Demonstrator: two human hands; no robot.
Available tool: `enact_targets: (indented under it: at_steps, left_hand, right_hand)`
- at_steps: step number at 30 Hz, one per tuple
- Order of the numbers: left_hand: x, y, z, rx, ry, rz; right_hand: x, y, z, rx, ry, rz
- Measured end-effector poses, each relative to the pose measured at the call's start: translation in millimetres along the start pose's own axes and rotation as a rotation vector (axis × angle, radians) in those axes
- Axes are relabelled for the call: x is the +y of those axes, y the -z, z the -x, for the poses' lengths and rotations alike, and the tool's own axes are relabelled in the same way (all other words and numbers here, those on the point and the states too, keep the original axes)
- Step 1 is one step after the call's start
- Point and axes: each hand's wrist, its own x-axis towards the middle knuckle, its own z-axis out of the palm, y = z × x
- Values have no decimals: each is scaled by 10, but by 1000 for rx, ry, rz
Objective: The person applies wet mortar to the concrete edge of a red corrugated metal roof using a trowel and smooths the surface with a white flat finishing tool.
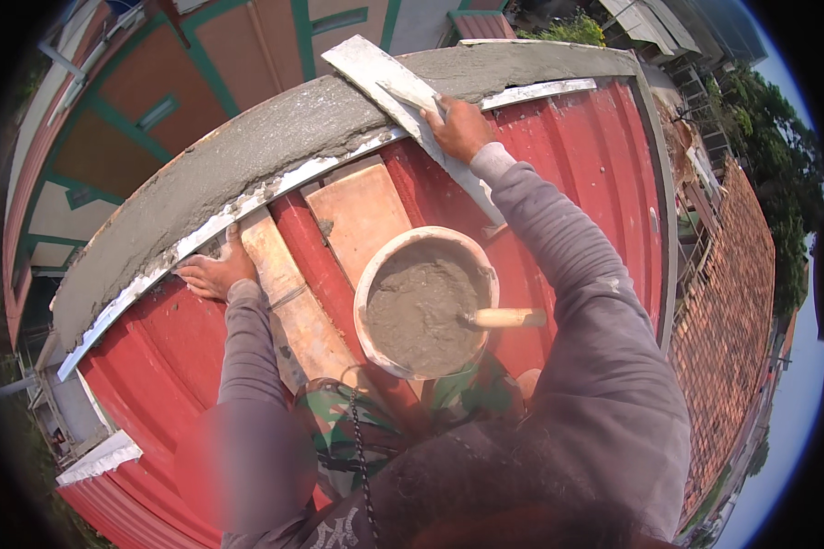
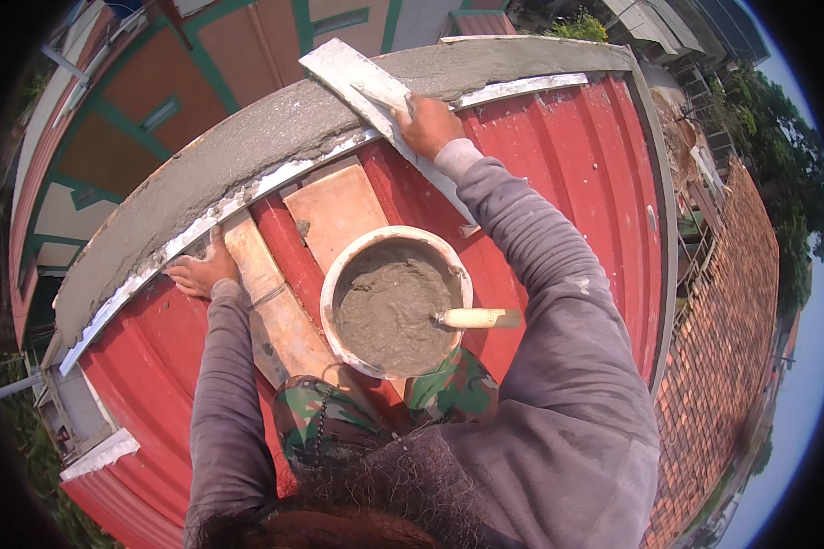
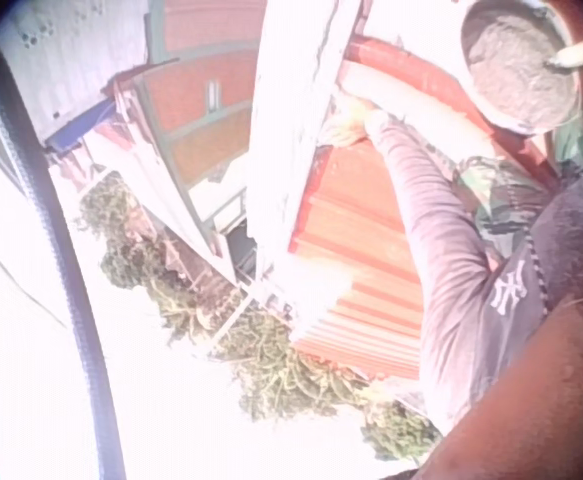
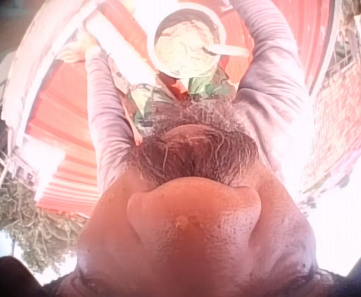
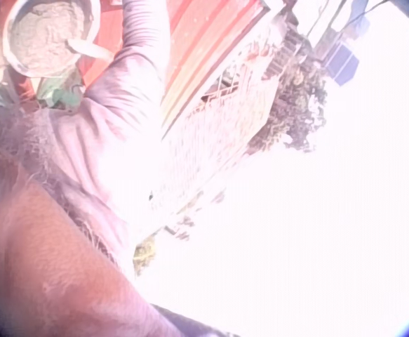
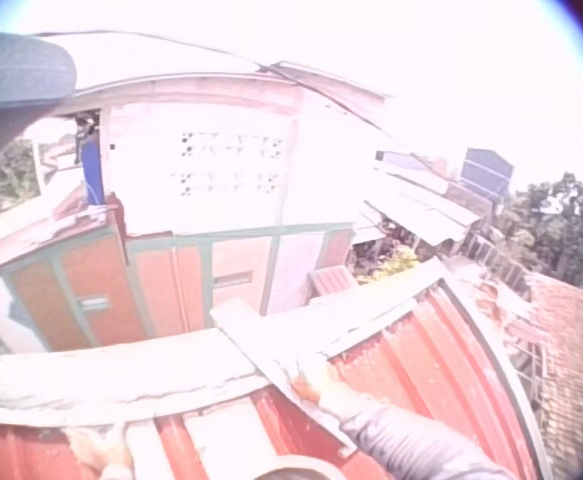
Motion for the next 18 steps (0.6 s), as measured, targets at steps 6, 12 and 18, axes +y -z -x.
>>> enact_targets:
  at_steps: [6,12,18]
  left_hand:
    - [-2,30,-14,-6,4,-9]
    - [111,55,81,-49,-1,27]
    - [27,176,25,-73,12,37]
  right_hand:
    - [792,150,-307,68,-139,61]
    - [2047,372,-654,255,-362,191]
    - [1168,27,-495,144,-92,91]
